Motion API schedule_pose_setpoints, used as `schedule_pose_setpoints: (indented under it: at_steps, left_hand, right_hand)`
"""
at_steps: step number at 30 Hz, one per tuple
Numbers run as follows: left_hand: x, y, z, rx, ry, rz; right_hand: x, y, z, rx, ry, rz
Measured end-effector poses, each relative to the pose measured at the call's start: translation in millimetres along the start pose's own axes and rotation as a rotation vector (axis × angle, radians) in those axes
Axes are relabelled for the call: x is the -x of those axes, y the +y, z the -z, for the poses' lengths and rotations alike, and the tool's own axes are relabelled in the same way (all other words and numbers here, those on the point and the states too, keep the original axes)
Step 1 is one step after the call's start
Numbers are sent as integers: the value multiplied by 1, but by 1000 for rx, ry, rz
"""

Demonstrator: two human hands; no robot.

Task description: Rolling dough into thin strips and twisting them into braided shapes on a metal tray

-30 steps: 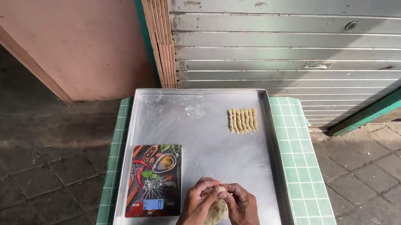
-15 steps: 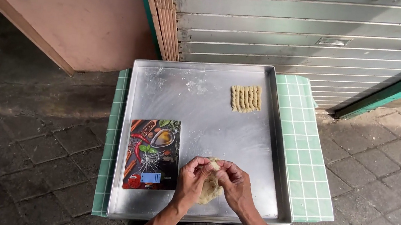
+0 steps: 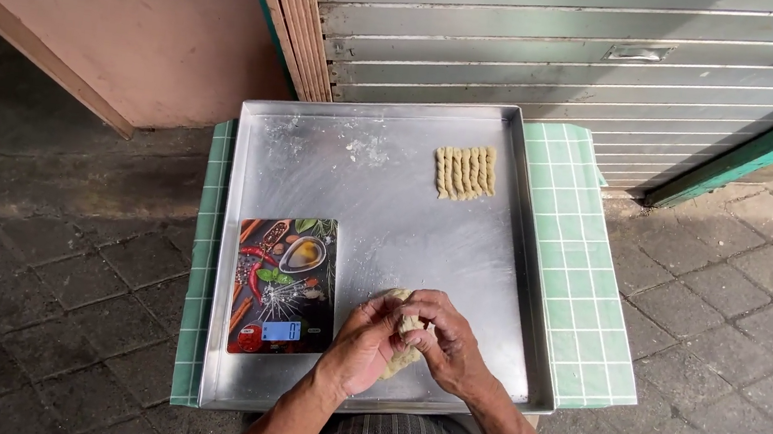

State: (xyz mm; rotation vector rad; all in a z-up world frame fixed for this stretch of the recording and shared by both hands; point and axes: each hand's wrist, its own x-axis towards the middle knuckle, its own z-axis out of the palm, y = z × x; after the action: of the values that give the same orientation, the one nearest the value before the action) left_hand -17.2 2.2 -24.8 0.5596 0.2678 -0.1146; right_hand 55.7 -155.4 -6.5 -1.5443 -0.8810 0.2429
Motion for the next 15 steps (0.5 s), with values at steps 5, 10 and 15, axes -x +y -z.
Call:
schedule_pose_setpoints:
  at_steps: [5,10,15]
  left_hand:
    - [9,-10,-5,-7,22,-54]
    - [15,-14,-6,-314,68,-238]
    - [12,-4,-1,-404,21,-242]
  right_hand:
    - [-4,-5,-2,64,58,115]
    - [-6,0,-8,180,231,164]
    - [5,17,-20,-196,374,-146]
